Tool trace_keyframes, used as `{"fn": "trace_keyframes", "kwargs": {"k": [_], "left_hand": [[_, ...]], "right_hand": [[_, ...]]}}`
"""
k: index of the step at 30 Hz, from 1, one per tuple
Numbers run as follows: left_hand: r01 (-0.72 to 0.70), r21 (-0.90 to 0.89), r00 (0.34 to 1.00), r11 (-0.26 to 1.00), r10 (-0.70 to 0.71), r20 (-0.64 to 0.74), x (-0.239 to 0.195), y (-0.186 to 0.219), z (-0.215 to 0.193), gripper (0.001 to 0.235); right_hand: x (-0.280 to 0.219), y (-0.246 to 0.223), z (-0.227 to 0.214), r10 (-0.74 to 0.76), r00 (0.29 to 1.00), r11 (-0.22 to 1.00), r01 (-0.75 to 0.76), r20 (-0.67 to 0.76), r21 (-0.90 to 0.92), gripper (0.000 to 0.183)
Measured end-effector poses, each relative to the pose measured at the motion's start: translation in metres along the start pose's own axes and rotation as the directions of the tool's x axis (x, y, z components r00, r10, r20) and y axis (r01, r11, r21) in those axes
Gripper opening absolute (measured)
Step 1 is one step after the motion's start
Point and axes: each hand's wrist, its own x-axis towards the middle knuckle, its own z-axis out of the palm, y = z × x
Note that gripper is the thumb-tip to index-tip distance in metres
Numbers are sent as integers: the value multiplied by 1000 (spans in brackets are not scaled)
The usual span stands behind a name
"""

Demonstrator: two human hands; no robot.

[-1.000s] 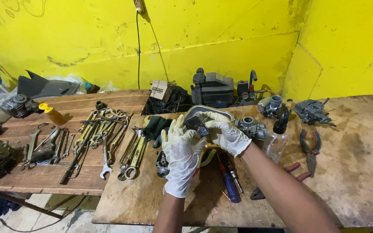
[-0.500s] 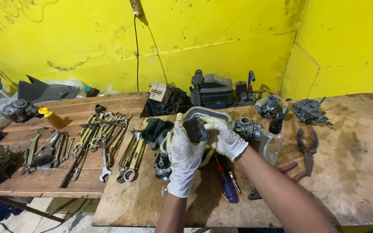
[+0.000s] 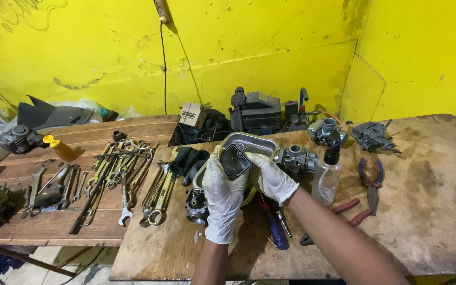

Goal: The person is reassembling and cleaning motorcycle carburetor components on a workbench using various hand tools.

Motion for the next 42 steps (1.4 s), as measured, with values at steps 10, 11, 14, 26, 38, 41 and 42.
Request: {"fn": "trace_keyframes", "kwargs": {"k": [10, 11, 14, 26, 38, 41, 42], "left_hand": [[-143, -35, 979, 989, 147, 140, -16, -37, -9, 77], [-131, -1, 982, 991, 130, 138, -17, -37, -6, 75], [-78, 93, 995, 993, 72, 67, -12, -13, -1, 69], [-51, 159, 994, 986, 36, 101, -17, -12, 11, 81], [-126, 344, 982, 930, 68, 175, -21, -24, 16, 87], [-153, 352, 981, 923, 98, 167, -29, -37, 27, 84], [-159, 347, 980, 924, 105, 169, -34, -46, 33, 83]], "right_hand": [[-171, -80, 45, -617, 306, -358, 711, 725, -605, 20], [-175, -93, 48, -703, 284, -409, 589, 652, -697, 30], [-164, -115, 28, -814, 347, -316, 410, 466, -856, 77], [-83, -122, -11, -660, 673, 126, 536, 333, -835, 54], [-82, -106, 34, -191, 913, 30, 373, 361, -927, 26], [-87, -109, 44, -129, 951, -45, 278, 281, -960, 23], [-87, -110, 44, -105, 944, -112, 301, 312, -947, 32]]}}
